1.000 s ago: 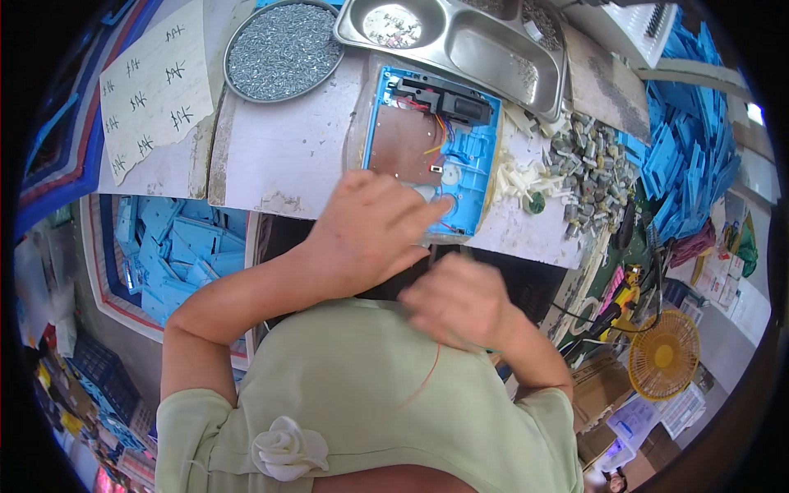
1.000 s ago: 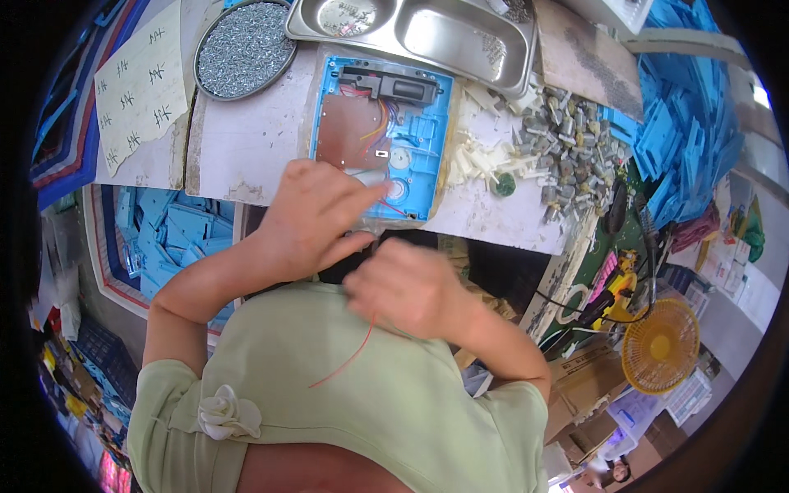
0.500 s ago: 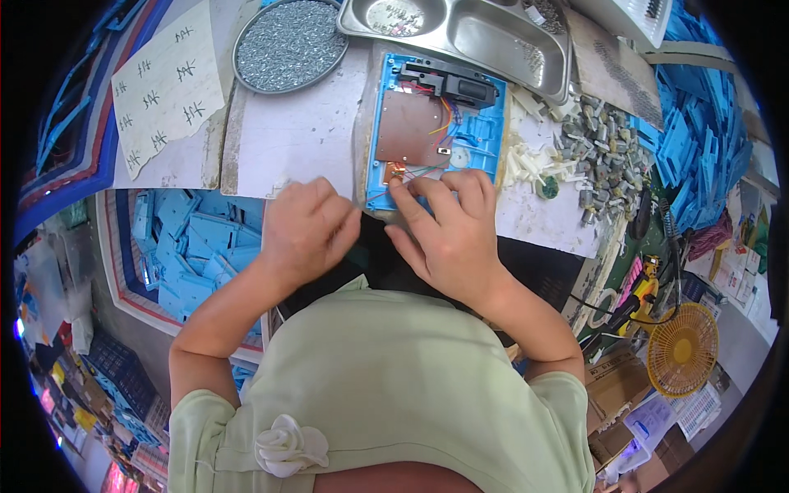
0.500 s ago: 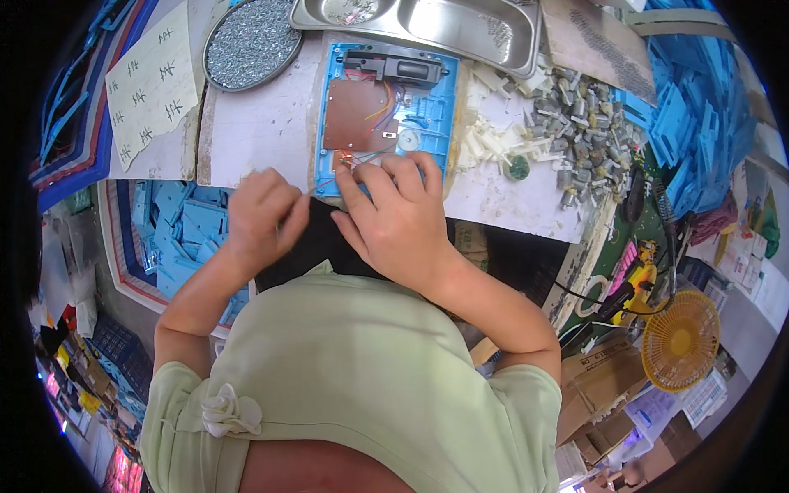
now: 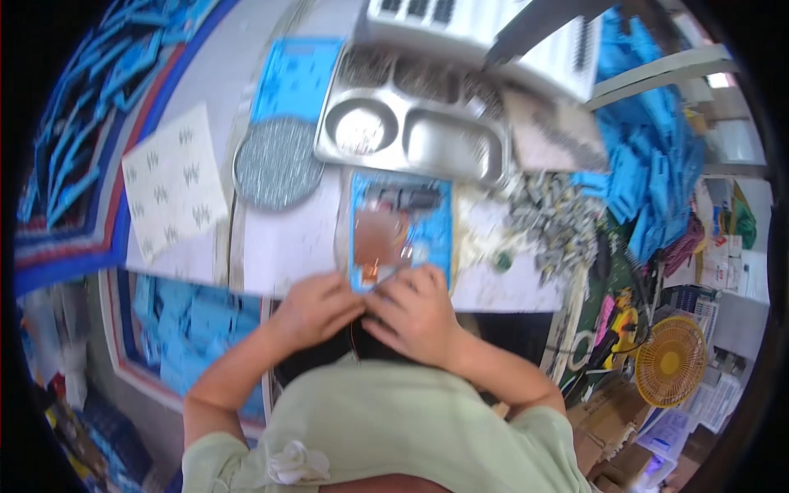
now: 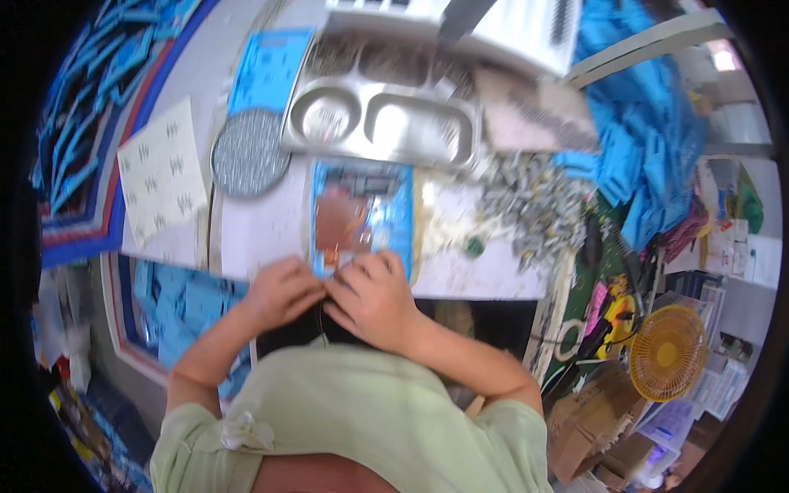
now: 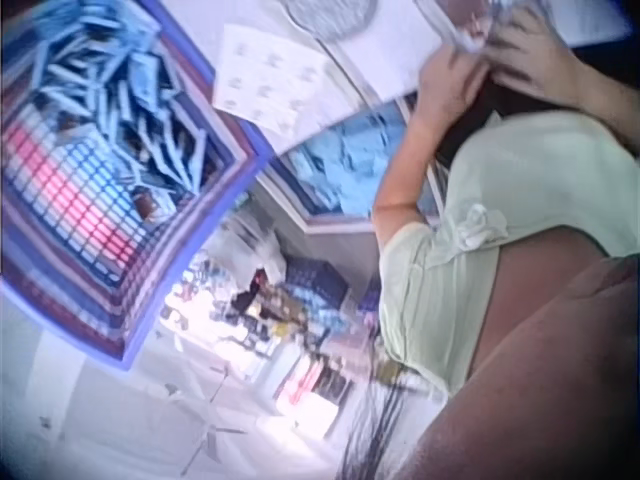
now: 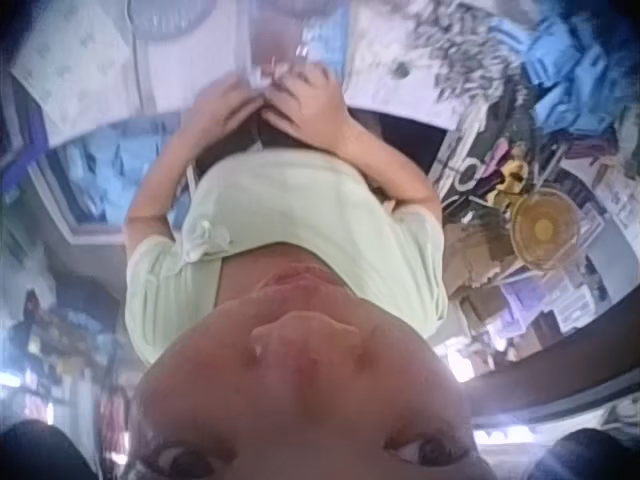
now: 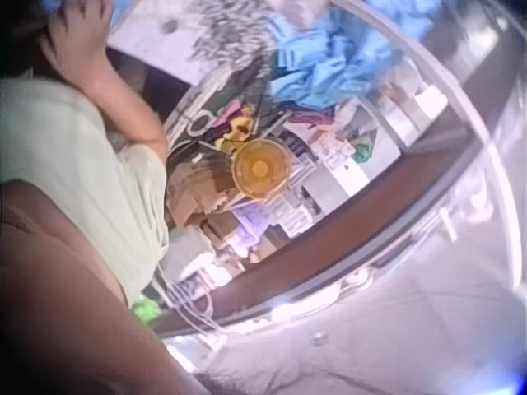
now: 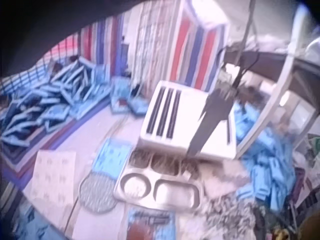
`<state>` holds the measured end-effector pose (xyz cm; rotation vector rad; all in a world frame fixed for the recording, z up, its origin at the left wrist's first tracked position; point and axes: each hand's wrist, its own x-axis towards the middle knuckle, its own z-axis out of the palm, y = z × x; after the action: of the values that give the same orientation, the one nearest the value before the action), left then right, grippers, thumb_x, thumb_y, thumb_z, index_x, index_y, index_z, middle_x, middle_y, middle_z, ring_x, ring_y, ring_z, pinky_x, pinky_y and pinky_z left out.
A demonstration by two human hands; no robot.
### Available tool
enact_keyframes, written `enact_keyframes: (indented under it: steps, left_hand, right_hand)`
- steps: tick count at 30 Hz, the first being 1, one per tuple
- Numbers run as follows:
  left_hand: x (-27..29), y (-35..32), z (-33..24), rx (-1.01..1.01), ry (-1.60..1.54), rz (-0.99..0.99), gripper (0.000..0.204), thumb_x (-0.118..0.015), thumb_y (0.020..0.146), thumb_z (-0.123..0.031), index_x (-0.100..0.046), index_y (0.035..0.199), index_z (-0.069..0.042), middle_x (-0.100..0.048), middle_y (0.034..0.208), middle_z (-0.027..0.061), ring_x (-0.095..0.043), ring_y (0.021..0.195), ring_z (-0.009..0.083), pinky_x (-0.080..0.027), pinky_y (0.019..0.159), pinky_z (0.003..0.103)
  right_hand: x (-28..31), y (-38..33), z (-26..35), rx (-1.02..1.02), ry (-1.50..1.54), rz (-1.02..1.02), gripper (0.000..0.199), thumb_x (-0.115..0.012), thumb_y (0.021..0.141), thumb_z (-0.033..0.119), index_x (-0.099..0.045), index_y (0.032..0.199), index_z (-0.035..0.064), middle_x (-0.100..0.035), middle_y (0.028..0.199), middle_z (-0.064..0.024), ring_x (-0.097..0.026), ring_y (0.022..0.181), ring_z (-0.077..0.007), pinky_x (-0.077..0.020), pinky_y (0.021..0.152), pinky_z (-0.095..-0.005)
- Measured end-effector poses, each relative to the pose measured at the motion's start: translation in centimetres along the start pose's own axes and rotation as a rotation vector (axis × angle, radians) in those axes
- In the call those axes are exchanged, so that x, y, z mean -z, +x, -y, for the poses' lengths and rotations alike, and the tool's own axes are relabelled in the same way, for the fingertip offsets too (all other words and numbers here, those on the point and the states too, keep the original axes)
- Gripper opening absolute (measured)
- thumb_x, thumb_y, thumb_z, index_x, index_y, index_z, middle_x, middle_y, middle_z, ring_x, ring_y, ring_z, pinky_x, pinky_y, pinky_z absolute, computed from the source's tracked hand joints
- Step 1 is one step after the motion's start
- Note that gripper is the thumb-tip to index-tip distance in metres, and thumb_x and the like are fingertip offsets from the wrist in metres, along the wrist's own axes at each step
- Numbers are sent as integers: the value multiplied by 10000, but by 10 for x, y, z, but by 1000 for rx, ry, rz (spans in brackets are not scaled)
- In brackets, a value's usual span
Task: Assemble internal components of a small blue electronic device, including wiring, a motor, and soldering.
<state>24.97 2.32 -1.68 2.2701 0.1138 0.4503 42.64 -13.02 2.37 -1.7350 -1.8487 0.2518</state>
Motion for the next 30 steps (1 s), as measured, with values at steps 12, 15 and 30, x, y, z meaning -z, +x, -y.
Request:
enact_keyframes:
  steps: [12,15,30]
  left_hand:
    - [14,16,8,-46,-23,83,237,-888,724,-143,-755,920,-132,-603,800,44,-617,695,244,-492,588,372]
    - [15,13,1,6,-31,74,253,-897,713,-132,-763,927,-133,-602,800,39,-617,693,236,-496,589,355]
    - [16,12,-3,102,-71,86,247,-865,737,-95,-737,948,-90,-569,831,75,-601,732,266,-488,621,374]
  right_hand:
    - [250,103,-272,-243,-689,-500,151,-728,822,145,-780,959,107,-716,964,-57,-616,974,-313,-513,888,-446]
    - [248,119,-299,-167,-734,-474,102,-749,807,110,-761,906,129,-695,943,-46,-608,983,-299,-520,874,-412]
    - [153,24,-89,-296,335,-81,162,-759,856,51,-735,1004,-10,-738,970,-95,-642,1009,-207,-476,945,-350]
